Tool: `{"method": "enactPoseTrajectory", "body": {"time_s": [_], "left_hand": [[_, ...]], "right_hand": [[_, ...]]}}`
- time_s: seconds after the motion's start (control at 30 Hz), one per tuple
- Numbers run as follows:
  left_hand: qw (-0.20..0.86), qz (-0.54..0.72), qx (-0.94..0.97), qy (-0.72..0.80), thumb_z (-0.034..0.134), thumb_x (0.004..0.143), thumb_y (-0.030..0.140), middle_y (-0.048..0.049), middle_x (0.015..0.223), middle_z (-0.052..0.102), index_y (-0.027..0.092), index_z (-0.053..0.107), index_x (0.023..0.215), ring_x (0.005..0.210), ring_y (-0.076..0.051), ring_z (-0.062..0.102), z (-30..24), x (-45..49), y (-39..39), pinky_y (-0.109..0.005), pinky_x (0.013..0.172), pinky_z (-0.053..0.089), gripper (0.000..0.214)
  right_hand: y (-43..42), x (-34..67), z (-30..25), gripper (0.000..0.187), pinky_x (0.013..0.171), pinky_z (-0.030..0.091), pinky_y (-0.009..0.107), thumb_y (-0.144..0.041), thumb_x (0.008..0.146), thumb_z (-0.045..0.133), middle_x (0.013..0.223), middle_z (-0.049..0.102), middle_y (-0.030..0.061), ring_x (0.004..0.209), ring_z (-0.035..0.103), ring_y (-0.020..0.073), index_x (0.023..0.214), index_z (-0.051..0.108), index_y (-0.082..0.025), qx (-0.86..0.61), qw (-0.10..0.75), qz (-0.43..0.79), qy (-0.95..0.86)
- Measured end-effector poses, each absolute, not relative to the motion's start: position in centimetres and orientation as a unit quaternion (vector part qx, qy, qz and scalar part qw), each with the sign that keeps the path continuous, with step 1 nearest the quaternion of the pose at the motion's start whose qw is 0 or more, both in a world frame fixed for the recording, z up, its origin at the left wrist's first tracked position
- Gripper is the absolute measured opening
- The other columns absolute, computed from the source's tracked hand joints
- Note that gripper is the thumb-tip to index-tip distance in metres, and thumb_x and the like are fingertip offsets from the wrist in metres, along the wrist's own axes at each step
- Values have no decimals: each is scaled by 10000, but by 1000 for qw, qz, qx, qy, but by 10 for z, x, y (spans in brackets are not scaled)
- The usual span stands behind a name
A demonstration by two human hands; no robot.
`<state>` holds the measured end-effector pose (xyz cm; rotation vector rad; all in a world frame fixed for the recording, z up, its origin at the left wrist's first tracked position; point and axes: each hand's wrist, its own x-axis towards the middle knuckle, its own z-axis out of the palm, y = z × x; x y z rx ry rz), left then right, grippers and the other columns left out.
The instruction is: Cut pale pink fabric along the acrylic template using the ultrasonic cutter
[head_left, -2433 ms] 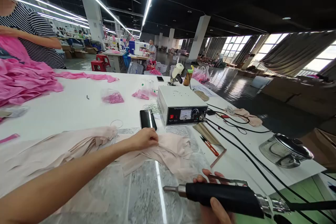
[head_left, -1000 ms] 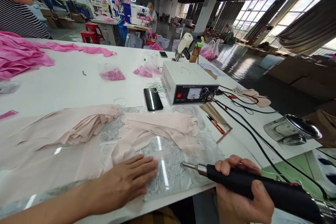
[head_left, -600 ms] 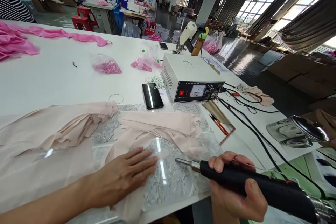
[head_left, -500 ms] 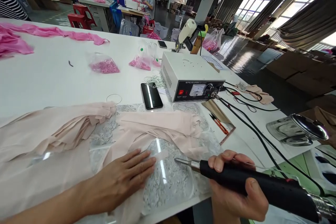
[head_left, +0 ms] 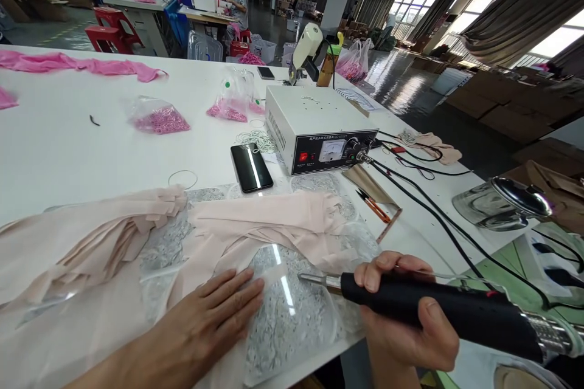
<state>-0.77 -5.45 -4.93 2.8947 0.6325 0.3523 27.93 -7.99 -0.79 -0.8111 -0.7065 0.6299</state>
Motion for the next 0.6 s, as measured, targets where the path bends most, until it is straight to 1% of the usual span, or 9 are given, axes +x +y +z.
{"method": "enactPoseTrajectory", "body": {"time_s": [0.1, 0.27, 0.33, 0.5, 0.6], "left_hand": [[71, 116, 970, 202, 409, 1047, 165, -82, 1518, 500, 212, 278, 1602, 1446, -266, 432, -48, -7, -52, -451, 1214, 355, 573], [33, 104, 977, 184, 386, 1063, 172, -69, 1557, 457, 161, 321, 1582, 1507, -238, 317, -47, -7, -50, -420, 1260, 238, 523], [34, 104, 977, 181, 370, 1069, 176, -64, 1563, 449, 155, 318, 1583, 1516, -234, 296, -46, -7, -50, -415, 1264, 221, 517], [63, 107, 976, 180, 418, 1047, 159, -80, 1527, 493, 175, 265, 1603, 1487, -255, 359, -46, -8, -49, -433, 1233, 312, 577], [64, 115, 976, 176, 427, 1042, 154, -91, 1531, 485, 160, 271, 1600, 1484, -263, 362, -46, -7, -48, -434, 1227, 328, 579]], "right_hand": [[-81, 280, -8, 224, 463, 505, 320, -372, 737, 617, 753, 619, 4, 468, 557, 122, 869, 692, -206, -370, 811, 303, -336], [-81, 279, -7, 230, 473, 508, 321, -379, 737, 637, 754, 616, -1, 480, 558, 124, 877, 692, -206, -366, 810, 308, -339], [-80, 276, -6, 229, 476, 509, 320, -383, 740, 643, 753, 617, -4, 482, 559, 123, 877, 693, -206, -363, 810, 311, -340], [-77, 271, -3, 208, 482, 500, 316, -367, 763, 631, 753, 613, 3, 496, 559, 124, 876, 686, -202, -351, 805, 318, -356], [-76, 267, -2, 205, 494, 510, 321, -367, 781, 637, 763, 611, 5, 514, 569, 128, 896, 680, -204, -341, 802, 325, -368]]}}
